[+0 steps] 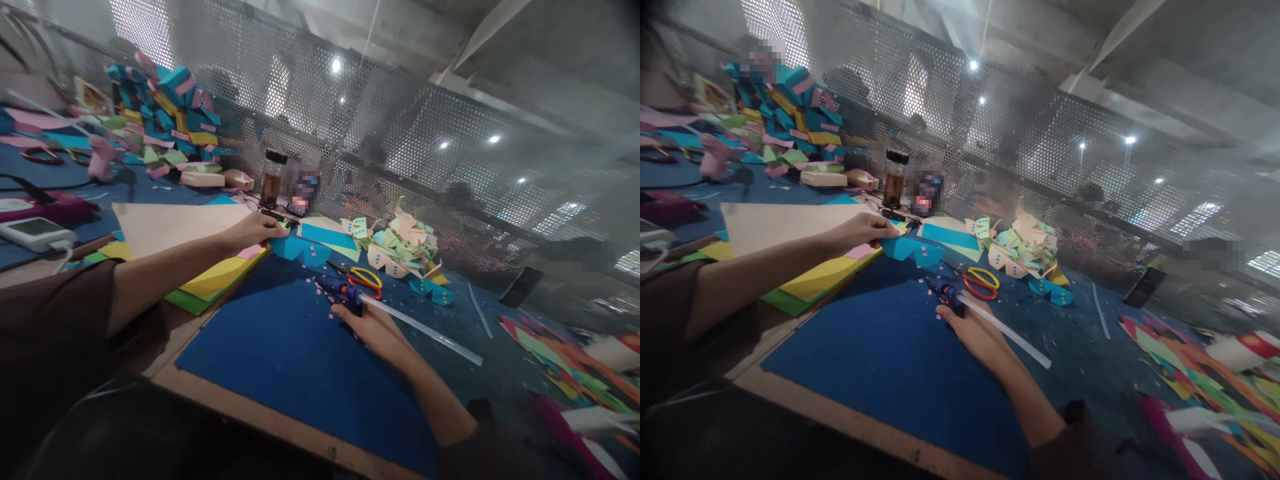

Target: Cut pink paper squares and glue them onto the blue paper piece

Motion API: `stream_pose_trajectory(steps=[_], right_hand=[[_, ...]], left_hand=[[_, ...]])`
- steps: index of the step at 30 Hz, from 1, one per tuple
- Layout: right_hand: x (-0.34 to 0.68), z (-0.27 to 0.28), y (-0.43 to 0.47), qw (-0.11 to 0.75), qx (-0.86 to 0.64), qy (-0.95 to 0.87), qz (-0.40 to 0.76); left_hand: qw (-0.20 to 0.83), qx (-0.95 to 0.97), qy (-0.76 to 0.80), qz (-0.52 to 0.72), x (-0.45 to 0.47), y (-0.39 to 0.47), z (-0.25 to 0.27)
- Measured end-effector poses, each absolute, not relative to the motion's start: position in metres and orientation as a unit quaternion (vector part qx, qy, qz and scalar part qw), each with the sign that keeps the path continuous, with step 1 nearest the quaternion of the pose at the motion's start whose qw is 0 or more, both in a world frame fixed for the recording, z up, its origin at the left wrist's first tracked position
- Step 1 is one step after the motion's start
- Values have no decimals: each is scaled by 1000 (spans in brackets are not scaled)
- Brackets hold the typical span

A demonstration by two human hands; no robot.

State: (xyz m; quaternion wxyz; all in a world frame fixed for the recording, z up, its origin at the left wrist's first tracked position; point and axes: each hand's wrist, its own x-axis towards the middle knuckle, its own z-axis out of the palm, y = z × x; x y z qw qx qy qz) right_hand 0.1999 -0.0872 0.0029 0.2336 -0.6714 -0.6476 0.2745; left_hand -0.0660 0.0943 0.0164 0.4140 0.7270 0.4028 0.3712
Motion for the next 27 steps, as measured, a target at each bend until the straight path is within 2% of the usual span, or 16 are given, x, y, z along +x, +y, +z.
stream_pose_trajectory(steps=[9, 15, 20, 27], right_hand=[[198, 9, -96, 280, -669, -668, 166], [196, 9, -97, 316, -658, -664, 161], [197, 8, -98, 317, -644, -676, 168], [199, 3, -92, 295, -656, -685, 110]], left_hand=[[451, 715, 395, 359, -61, 84, 22], [465, 716, 385, 351, -60, 81, 24], [472, 716, 380, 346, -60, 81, 24], [475, 719, 374, 342, -60, 80, 24]])
